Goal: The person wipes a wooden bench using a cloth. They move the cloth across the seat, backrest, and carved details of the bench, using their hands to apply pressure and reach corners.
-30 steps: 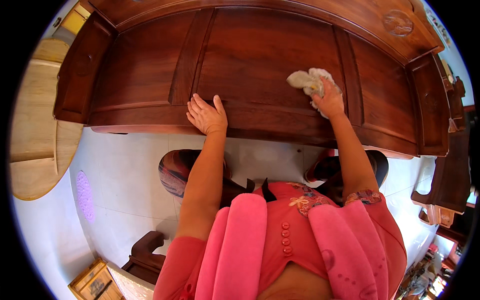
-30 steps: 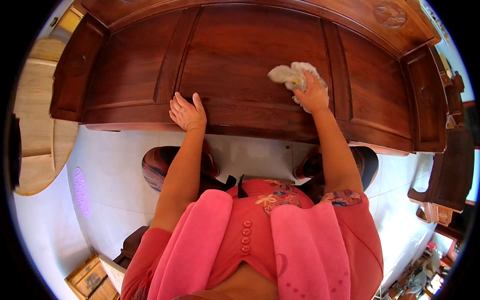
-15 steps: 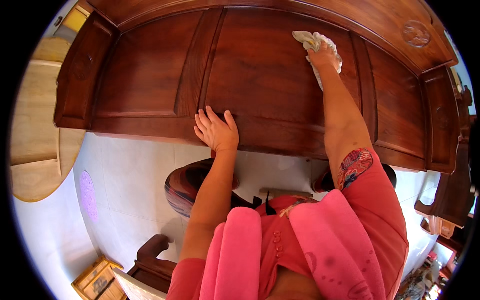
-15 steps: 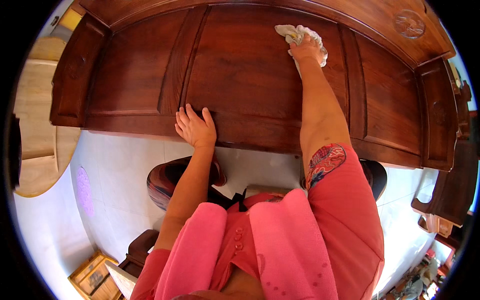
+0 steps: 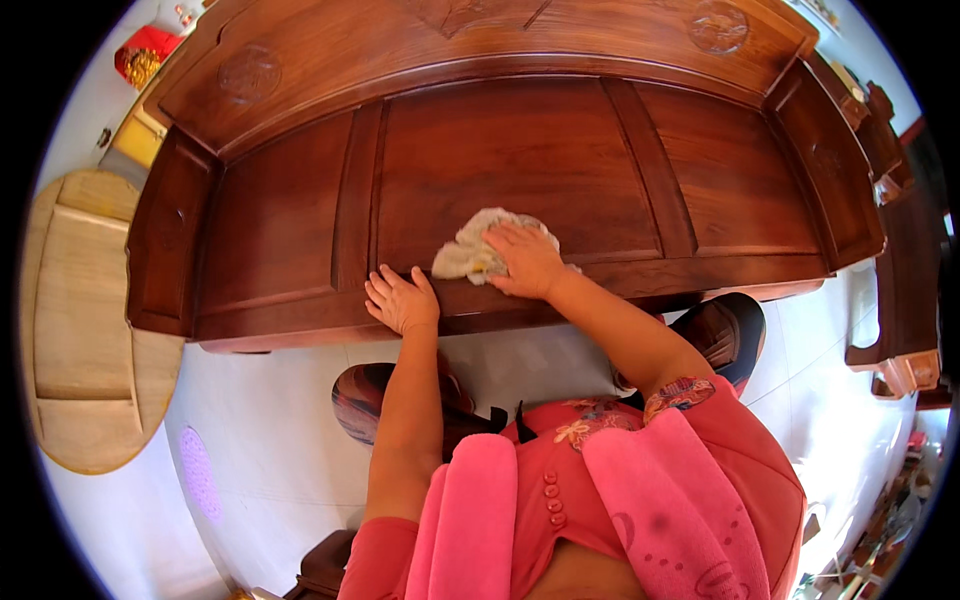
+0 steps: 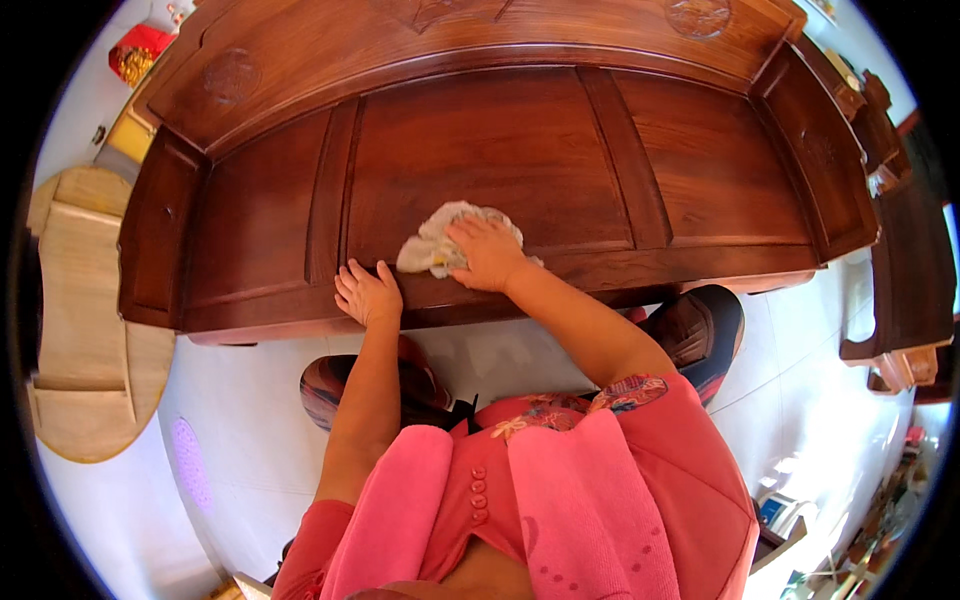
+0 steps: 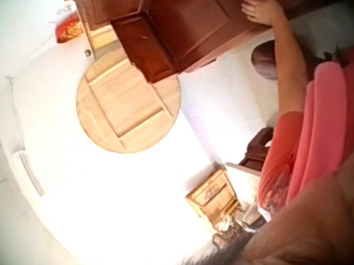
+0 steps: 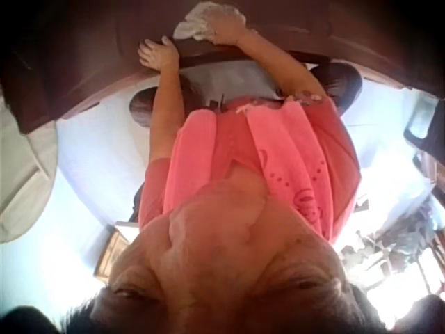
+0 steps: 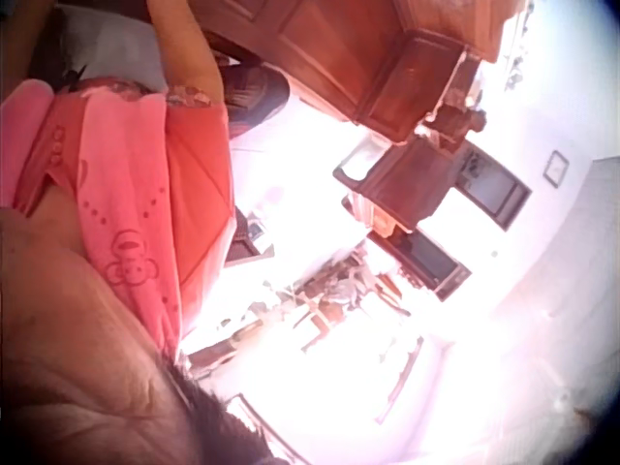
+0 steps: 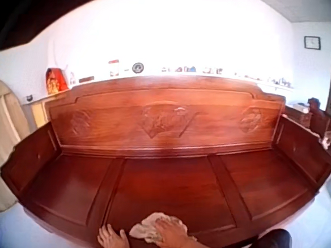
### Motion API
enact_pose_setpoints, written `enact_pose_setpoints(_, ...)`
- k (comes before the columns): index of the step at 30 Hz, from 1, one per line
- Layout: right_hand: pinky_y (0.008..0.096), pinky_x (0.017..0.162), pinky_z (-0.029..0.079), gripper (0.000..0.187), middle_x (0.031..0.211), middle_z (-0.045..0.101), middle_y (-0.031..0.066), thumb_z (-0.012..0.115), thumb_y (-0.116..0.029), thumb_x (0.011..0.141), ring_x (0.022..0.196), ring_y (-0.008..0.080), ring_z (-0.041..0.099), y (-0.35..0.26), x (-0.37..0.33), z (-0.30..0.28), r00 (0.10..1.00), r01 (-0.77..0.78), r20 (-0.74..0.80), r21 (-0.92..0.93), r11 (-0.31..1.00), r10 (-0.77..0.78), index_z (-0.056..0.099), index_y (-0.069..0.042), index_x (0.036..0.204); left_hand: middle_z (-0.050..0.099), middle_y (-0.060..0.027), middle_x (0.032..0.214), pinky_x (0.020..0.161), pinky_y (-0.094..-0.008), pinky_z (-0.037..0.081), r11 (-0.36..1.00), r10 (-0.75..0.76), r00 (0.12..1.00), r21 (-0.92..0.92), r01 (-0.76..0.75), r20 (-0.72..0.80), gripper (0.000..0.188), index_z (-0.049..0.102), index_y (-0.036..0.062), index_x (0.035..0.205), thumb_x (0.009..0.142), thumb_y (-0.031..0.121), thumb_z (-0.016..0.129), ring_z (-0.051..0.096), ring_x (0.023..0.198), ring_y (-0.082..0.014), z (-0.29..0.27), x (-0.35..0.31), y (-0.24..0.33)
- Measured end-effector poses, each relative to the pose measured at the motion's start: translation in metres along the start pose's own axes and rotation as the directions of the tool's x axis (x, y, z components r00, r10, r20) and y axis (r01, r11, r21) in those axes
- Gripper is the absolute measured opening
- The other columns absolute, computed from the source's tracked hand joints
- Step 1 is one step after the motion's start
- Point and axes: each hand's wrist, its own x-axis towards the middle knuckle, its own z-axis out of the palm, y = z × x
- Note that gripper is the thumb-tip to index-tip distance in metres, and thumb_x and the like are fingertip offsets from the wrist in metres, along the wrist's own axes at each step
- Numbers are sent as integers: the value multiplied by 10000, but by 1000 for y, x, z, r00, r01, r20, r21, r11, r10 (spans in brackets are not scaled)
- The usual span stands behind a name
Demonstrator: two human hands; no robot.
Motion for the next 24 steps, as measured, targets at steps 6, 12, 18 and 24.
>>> enact_pose_setpoints(6,483,1184,316,719,1521,479,145,720,-378,831,1445,313,405,54,-37,-39,989,-145,-8,14,989,145,489,-121,1461,338,-194,1606,1198,-558,223,983,22,995,181,-39,99,701,380,37,1535,1010,491,475,278,1496,-367,-6,1,5)
enact_pose_setpoints(12,426,1111,422,741,1484,513,119,686,-473,879,1350,295,508,205,-6,-93,752,-655,-210,-134,744,625,456,-122,1489,285,-198,1632,1229,-519,197,939,295,935,121,-322,196,662,332,19,1558,1028,394,456,209,1530,-360,-13,12,14)
enact_pose_setpoints(18,463,1205,304,755,1625,365,41,584,-531,945,1523,241,284,274,70,-120,636,-770,-165,-205,605,754,336,-200,1577,265,-209,1635,1232,-519,191,951,293,932,38,-308,211,646,327,22,1556,1018,348,474,199,1531,-375,-15,11,7)
enact_pose_setpoints(24,453,1197,316,705,1611,391,33,573,-539,962,1505,230,325,318,161,-129,617,-786,-176,-192,588,767,383,-199,1550,314,-245,1598,1214,-520,202,939,328,925,45,-342,191,625,352,-10,1532,1008,303,487,252,1490,-419,-23,8,8)
